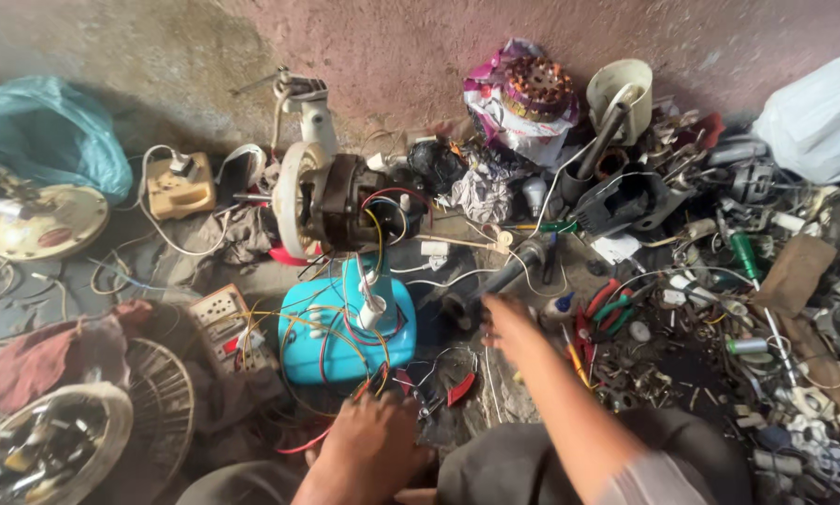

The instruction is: The person sits on the floor of a cluttered repair workshop and repairs electric fan motors. They pick small parts from the floor, unscrew and separate a motor housing by hand, fit components together, use a screwdriver on the motor, and sort removed screws and parts into a tray.

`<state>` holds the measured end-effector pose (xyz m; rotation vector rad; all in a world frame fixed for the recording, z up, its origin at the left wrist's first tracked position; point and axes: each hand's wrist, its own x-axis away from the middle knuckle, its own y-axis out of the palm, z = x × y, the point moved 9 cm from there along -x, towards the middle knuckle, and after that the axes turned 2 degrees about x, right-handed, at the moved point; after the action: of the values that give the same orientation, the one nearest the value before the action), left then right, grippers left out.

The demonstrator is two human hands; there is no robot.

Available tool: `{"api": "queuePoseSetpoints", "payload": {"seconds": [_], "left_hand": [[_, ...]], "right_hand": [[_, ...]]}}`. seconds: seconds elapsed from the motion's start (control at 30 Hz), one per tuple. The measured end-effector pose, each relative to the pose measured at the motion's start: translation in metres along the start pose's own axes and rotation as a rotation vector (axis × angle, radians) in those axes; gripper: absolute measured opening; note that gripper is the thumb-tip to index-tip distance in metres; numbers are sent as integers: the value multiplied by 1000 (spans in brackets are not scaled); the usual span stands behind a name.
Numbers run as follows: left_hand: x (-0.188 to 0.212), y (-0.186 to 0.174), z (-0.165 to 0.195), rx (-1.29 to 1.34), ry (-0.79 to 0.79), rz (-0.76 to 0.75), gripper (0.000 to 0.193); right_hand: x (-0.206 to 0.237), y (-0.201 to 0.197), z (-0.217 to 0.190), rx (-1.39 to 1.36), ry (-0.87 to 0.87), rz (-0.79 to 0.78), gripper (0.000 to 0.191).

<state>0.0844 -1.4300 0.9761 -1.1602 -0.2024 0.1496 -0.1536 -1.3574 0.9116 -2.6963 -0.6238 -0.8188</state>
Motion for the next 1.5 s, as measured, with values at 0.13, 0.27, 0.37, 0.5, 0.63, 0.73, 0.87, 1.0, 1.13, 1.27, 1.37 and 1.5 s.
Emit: {"api": "queuePoseSetpoints", "payload": {"seconds": [0.13,0.27,0.37,0.5,0.63,0.73,0.87,1.0,1.13,1.27,1.37,1.5], "left_hand": [[-26,61,-56,197,-20,-308,55],[-60,91,-92,211,-82,-423,53],[-75,98,-102,312,-100,-384,54],[-81,110,-113,288,-10,-426,67],[-72,120,-120,347,58,-406,66],[-67,134,-133,307,15,-407,72],[-71,163,-156,263,-41,-480,72],[-94,168,-145,447,207,-386,67],[-98,165,-143,472,175,-396,68],[-81,145,-158,227,-165,-533,70],[-74,125,-144,236,-188,-597,71],[-75,120,-136,224,-193,-589,70]], "right_hand": [[-42,-6,-35,324,-38,327,61],[-80,-2,-49,186,-48,365,58],[-76,5,-64,196,-304,489,49],[-49,40,-63,358,-367,503,52],[-34,70,-97,539,-511,356,39],[-44,68,-122,625,-556,339,34],[-62,58,-131,685,-565,389,31],[-74,61,-147,800,-677,214,36],[-90,27,-172,1399,-822,81,37],[-112,-69,-131,1920,-365,-86,44],[-119,-101,-114,1821,-361,-57,36],[-147,-110,-127,1706,-434,20,30]]}}
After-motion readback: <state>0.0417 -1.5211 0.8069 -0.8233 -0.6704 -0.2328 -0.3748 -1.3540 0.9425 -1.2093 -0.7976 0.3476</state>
